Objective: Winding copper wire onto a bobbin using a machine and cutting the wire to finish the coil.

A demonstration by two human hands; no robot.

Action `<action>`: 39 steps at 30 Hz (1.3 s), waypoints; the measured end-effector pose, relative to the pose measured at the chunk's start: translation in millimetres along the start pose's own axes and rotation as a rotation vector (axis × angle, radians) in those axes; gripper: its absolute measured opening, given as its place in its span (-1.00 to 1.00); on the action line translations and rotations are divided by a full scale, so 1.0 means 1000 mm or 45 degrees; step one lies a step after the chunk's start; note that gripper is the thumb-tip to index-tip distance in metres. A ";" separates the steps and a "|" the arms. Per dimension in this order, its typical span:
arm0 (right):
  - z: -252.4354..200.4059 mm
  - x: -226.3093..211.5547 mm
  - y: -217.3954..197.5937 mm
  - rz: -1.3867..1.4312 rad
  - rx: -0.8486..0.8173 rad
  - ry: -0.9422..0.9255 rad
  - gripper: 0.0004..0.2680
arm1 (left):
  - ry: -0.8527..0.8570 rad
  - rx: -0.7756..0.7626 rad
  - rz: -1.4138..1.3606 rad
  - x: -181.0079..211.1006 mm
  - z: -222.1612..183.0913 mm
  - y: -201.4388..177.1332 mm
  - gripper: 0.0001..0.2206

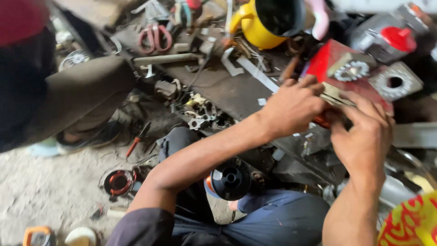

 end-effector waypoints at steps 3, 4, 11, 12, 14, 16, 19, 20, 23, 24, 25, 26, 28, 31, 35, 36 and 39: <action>0.001 0.006 0.006 0.038 0.013 -0.092 -0.83 | -0.019 -0.021 0.150 -0.003 0.004 0.012 -0.81; 0.000 0.008 0.007 0.036 0.002 -0.074 -0.83 | 0.023 0.060 0.194 0.001 0.005 0.010 -0.93; -0.005 0.017 0.007 0.125 -0.023 -0.024 -0.79 | 0.101 0.127 0.198 0.000 0.017 0.021 -0.90; -0.005 0.016 0.006 0.125 -0.017 -0.029 -0.79 | 0.100 0.131 0.205 -0.001 0.018 0.022 -0.90; -0.006 0.018 0.006 0.103 -0.042 0.022 -0.85 | 0.087 0.118 0.238 -0.003 0.021 0.027 -0.89; -0.008 0.023 0.008 0.142 -0.037 0.015 -0.86 | 0.086 0.089 0.212 -0.003 0.027 0.028 -0.88; -0.007 0.033 0.013 0.186 -0.034 0.000 -0.89 | 0.092 0.017 0.192 -0.009 0.041 0.030 -0.88; -0.014 0.038 0.013 0.180 -0.041 0.013 -0.89 | 0.115 -0.028 0.177 -0.004 0.046 0.036 -0.90; 0.002 0.026 0.006 0.331 -0.081 -0.115 -0.90 | 0.119 -0.151 0.264 -0.019 0.050 0.037 -0.97; 0.004 0.025 0.007 0.304 -0.094 -0.032 -0.90 | 0.185 -0.174 0.208 -0.018 0.046 0.031 -0.97; 0.006 0.023 0.007 0.406 -0.082 -0.059 -0.84 | 0.143 -0.203 0.206 -0.021 0.044 0.025 -0.88; 0.008 0.025 0.007 0.505 -0.050 -0.094 -0.76 | 0.106 -0.226 0.220 -0.024 0.046 0.019 -0.78; 0.001 0.028 0.005 0.417 -0.016 -0.027 -0.85 | 0.191 -0.256 0.132 -0.025 0.041 0.020 -0.87; 0.003 0.021 -0.001 0.388 -0.002 0.040 -0.92 | 0.242 -0.321 0.014 -0.023 0.037 0.000 -0.81; 0.009 0.015 -0.003 0.404 -0.030 0.105 -0.92 | 0.266 -0.327 -0.120 -0.022 0.031 -0.017 -0.96; 0.009 0.016 -0.002 0.398 -0.027 0.110 -0.92 | 0.274 -0.325 -0.122 -0.020 0.032 -0.019 -0.96; 0.009 0.016 -0.001 0.403 -0.020 0.124 -0.90 | 0.254 -0.423 -0.118 -0.018 0.038 -0.019 -0.96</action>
Point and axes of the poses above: each hand's wrist, its own z-axis towards the middle knuckle, its own y-axis out of the palm, x = y × z, the point moved 4 cm from there along z, towards the middle knuckle, and after that the axes turned 10 degrees about -x, right-handed, at the moved point
